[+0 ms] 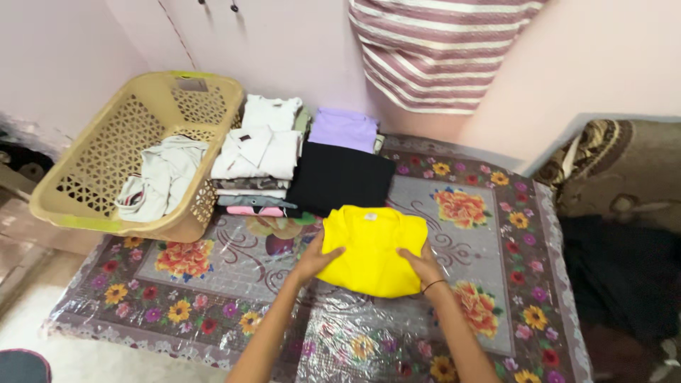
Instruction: The person folds a black garment and a yellow t-shirt on a floral-patterned table, then places them on a stack of folded clothes. The person then picks up a white t-shirt from a laundry basket and begins to fold it.
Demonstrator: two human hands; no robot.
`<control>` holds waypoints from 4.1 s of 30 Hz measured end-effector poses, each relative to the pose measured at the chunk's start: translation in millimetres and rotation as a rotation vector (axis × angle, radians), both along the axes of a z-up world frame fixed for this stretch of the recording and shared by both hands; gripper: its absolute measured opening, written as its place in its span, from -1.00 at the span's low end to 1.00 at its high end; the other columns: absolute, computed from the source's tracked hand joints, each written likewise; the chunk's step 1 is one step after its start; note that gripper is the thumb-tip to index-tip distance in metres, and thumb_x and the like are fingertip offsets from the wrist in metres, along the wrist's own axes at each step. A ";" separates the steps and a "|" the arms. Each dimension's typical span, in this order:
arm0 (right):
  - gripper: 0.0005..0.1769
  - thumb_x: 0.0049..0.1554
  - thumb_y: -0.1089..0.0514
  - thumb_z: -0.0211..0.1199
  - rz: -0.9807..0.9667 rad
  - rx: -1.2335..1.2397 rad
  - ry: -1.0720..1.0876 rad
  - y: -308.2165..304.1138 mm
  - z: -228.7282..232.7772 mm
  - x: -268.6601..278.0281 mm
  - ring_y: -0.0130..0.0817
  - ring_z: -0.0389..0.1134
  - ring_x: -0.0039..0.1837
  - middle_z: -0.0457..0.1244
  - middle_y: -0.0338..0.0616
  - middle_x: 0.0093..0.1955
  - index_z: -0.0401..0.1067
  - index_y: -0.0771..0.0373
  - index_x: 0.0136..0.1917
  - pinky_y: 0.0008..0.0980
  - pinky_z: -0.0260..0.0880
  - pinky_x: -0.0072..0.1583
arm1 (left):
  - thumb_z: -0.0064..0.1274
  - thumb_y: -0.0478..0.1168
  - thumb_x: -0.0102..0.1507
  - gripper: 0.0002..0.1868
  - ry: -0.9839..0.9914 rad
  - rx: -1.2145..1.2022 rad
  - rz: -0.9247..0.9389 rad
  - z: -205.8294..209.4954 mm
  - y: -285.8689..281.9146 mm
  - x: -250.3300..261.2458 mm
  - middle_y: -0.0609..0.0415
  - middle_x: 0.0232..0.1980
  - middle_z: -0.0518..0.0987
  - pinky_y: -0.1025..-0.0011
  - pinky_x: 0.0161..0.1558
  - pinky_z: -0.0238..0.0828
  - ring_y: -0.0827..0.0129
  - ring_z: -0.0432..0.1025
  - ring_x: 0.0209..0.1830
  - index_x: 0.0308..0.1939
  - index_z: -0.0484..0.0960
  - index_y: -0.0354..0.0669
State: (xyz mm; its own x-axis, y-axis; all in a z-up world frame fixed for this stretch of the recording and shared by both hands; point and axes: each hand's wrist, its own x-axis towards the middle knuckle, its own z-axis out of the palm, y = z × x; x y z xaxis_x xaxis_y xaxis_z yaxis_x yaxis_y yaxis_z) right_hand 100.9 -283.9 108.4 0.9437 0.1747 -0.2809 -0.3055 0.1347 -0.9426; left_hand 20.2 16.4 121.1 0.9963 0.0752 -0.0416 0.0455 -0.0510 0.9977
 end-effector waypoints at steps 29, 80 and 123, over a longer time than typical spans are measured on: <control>-0.45 0.08 0.42 0.30 -0.289 -0.802 -0.880 229.1 50.3 372.7 0.12 0.25 0.39 0.21 0.07 0.26 0.22 0.14 0.28 -0.12 0.22 0.42 | 0.45 -0.19 -0.13 0.15 -0.227 0.639 -0.145 38.0 223.9 439.5 -0.32 0.49 0.25 0.19 0.47 0.09 -0.15 0.13 0.51 0.53 0.24 -0.04; -0.50 0.22 0.08 0.23 0.097 -0.916 -1.240 541.6 265.1 -47.9 0.28 0.10 0.52 0.02 0.35 0.52 0.30 0.30 0.37 0.19 0.18 0.29 | 0.22 -0.15 0.23 -0.55 -0.629 0.930 0.290 252.1 428.4 -17.9 -0.15 0.35 0.39 -0.04 0.34 0.22 -0.15 0.20 0.40 0.20 0.54 -0.06; -0.67 -0.18 0.19 0.38 0.391 -0.983 -0.573 819.4 -0.1 181.3 0.07 0.45 -0.02 0.42 0.09 -0.09 0.66 0.10 -0.07 -0.02 0.46 0.08 | 0.45 0.13 0.04 -0.30 0.273 1.170 0.036 -22.0 664.6 204.3 -0.15 0.26 0.50 -0.23 0.11 0.25 -0.13 0.30 0.26 0.07 0.59 -0.24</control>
State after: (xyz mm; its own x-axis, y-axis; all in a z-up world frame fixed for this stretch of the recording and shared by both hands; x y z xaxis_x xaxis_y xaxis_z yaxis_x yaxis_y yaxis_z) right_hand 282.2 535.4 108.3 0.9061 0.4230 -0.0116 0.3313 -0.7264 -0.6022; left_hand 224.5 681.1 99.1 0.9619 0.2355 -0.1390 0.2679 -0.9139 0.3051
